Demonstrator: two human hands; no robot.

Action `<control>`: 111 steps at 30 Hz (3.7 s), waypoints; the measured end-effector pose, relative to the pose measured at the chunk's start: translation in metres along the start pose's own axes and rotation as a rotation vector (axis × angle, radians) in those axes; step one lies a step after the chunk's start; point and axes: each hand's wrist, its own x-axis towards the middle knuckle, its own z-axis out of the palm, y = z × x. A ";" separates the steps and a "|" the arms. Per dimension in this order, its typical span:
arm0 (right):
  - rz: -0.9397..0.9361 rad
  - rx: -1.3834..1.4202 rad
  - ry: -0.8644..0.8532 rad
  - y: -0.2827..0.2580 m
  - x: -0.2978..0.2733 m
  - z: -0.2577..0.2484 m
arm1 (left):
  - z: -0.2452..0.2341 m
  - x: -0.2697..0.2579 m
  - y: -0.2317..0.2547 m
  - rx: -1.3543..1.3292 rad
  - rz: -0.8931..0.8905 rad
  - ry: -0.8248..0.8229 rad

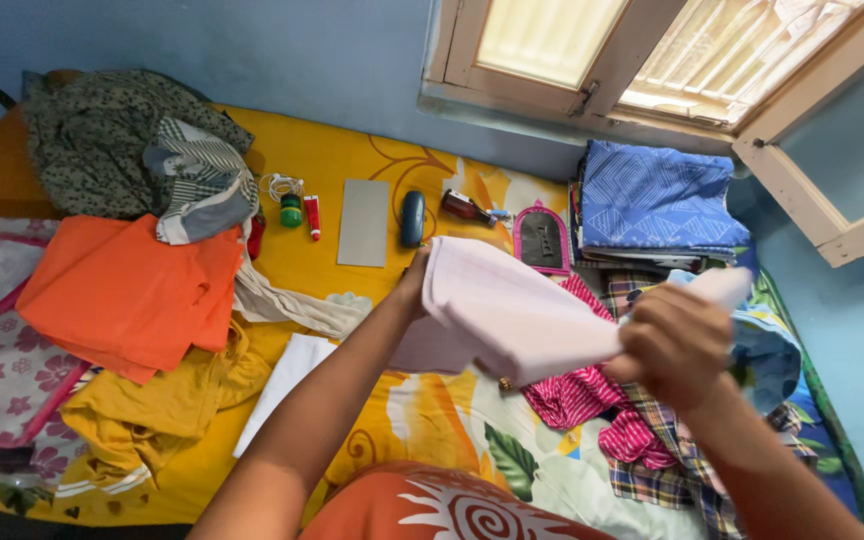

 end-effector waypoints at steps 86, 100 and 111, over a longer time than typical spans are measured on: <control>2.130 1.105 -0.866 -0.182 -0.426 0.334 | -0.335 -0.207 -0.303 1.045 -0.302 0.747; 2.273 0.866 -0.607 -0.094 -0.403 0.440 | -0.366 -0.048 -0.284 1.242 0.083 1.142; 2.069 0.876 -0.196 -0.125 -0.447 0.435 | -0.351 -0.021 -0.242 1.231 0.177 1.032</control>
